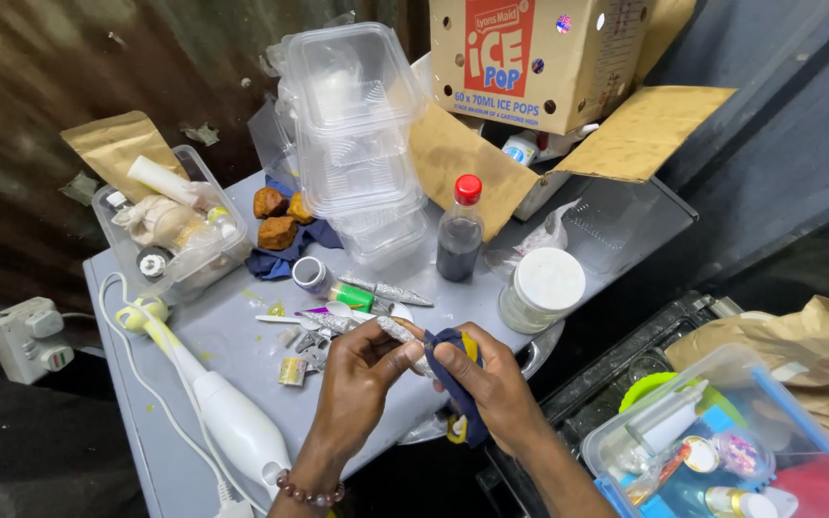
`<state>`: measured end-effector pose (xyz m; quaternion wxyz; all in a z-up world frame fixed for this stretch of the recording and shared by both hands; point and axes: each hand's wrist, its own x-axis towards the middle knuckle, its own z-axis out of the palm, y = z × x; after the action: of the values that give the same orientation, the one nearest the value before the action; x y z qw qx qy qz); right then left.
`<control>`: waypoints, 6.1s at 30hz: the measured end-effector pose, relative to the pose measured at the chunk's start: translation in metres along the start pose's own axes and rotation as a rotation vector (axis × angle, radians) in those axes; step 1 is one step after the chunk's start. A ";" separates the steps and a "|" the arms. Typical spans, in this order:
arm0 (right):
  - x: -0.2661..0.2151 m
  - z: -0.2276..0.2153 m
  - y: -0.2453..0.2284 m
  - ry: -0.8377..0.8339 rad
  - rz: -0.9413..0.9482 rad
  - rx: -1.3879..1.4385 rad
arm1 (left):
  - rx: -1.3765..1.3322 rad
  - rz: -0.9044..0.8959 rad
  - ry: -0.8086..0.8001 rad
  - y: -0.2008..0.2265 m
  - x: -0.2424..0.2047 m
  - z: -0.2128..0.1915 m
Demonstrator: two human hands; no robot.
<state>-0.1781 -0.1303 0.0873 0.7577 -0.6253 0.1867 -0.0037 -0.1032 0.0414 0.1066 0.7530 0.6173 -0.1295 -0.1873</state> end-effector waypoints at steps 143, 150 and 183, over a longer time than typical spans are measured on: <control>-0.052 -0.015 0.061 0.447 0.397 0.832 | 1.629 0.606 -0.138 -0.093 0.131 -0.061; -0.042 -0.012 0.019 0.269 0.197 0.913 | 1.092 0.631 0.054 -0.025 0.061 -0.022; -0.014 0.054 -0.020 0.208 0.081 0.259 | 0.403 0.186 0.237 -0.062 -0.048 0.039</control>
<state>-0.1716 -0.0805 0.1181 0.8080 -0.5106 0.2872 -0.0618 -0.1704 0.0179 0.0557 0.6387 0.7580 -0.1315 -0.0139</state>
